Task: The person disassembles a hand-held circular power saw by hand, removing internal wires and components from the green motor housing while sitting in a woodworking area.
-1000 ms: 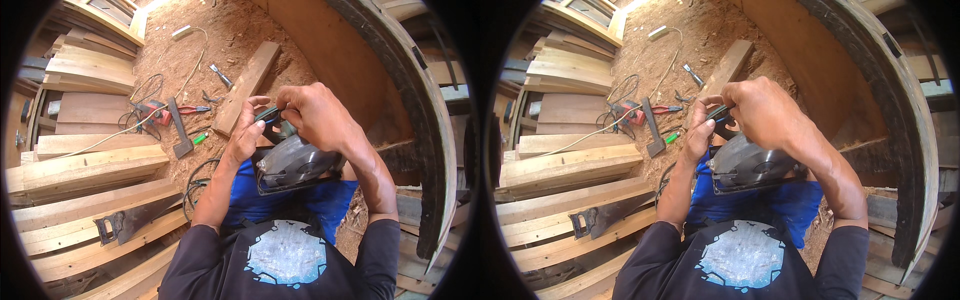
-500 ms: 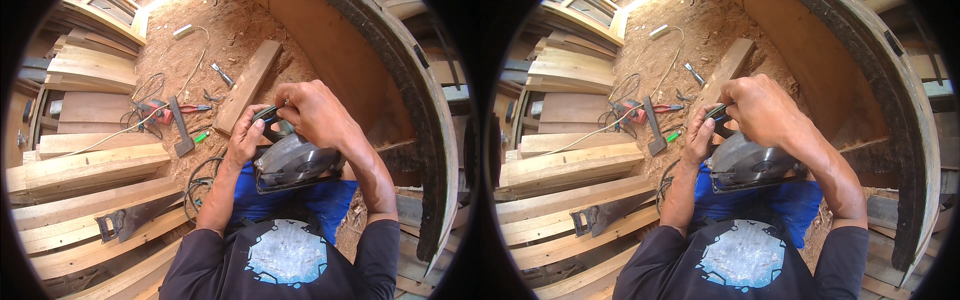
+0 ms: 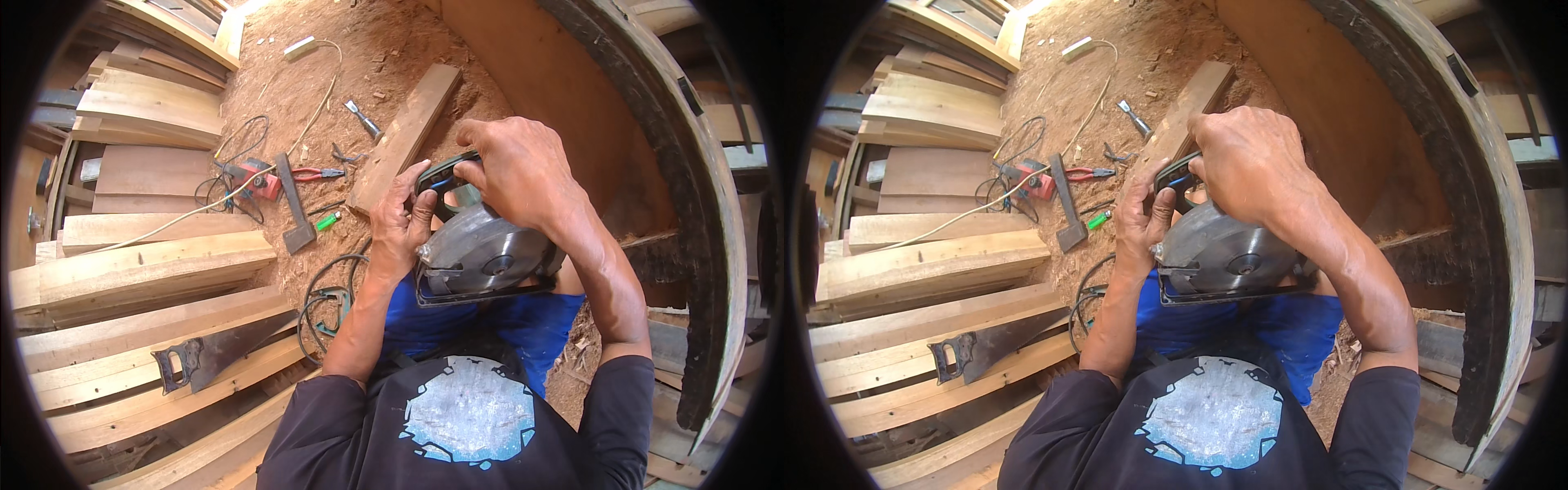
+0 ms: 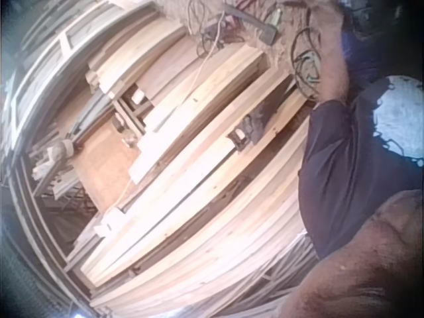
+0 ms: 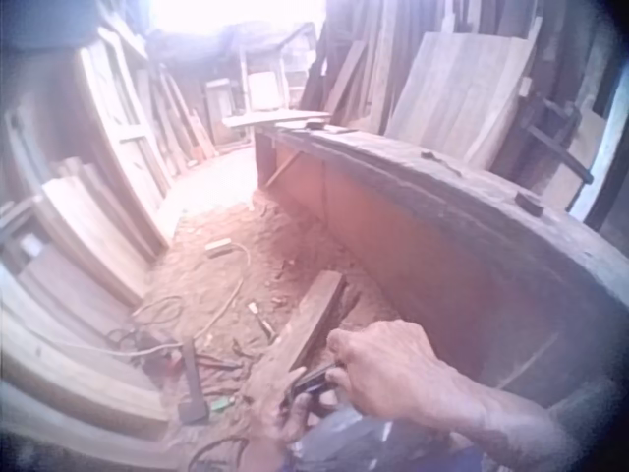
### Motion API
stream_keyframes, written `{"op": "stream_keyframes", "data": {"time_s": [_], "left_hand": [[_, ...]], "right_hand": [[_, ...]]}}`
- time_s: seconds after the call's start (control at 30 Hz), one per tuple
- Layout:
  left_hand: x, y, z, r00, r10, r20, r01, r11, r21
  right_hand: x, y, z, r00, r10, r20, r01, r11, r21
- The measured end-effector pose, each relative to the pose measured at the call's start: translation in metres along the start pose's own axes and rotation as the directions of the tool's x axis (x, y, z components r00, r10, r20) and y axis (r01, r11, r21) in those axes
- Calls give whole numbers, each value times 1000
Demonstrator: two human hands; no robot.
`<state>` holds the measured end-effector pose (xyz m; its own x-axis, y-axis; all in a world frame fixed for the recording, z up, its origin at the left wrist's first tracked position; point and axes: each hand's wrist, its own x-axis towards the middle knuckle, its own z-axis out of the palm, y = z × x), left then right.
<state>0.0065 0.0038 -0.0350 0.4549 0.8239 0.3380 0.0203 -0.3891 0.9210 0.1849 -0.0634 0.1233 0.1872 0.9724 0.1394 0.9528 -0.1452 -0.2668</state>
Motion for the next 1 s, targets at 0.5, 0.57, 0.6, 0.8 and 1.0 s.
{"op": "stream_keyframes", "data": {"time_s": [0.5,0.57,0.6,0.8,1.0], "left_hand": [[33,-24,14,975,-124,185,181,924,-336],[31,-24,10,969,-150,198,219,890,-400],[32,-21,7,970,-148,195,217,887,-408],[50,-25,-23,920,-117,374,316,787,-530],[44,-21,-21,796,-211,568,517,726,-454]], "right_hand": [[44,60,17,961,-55,271,-35,948,317],[44,49,16,960,-19,280,-60,961,271],[45,43,13,959,-19,282,-58,963,262],[47,4,-7,940,73,333,-142,972,187],[10,12,2,954,79,289,-132,977,169]]}}
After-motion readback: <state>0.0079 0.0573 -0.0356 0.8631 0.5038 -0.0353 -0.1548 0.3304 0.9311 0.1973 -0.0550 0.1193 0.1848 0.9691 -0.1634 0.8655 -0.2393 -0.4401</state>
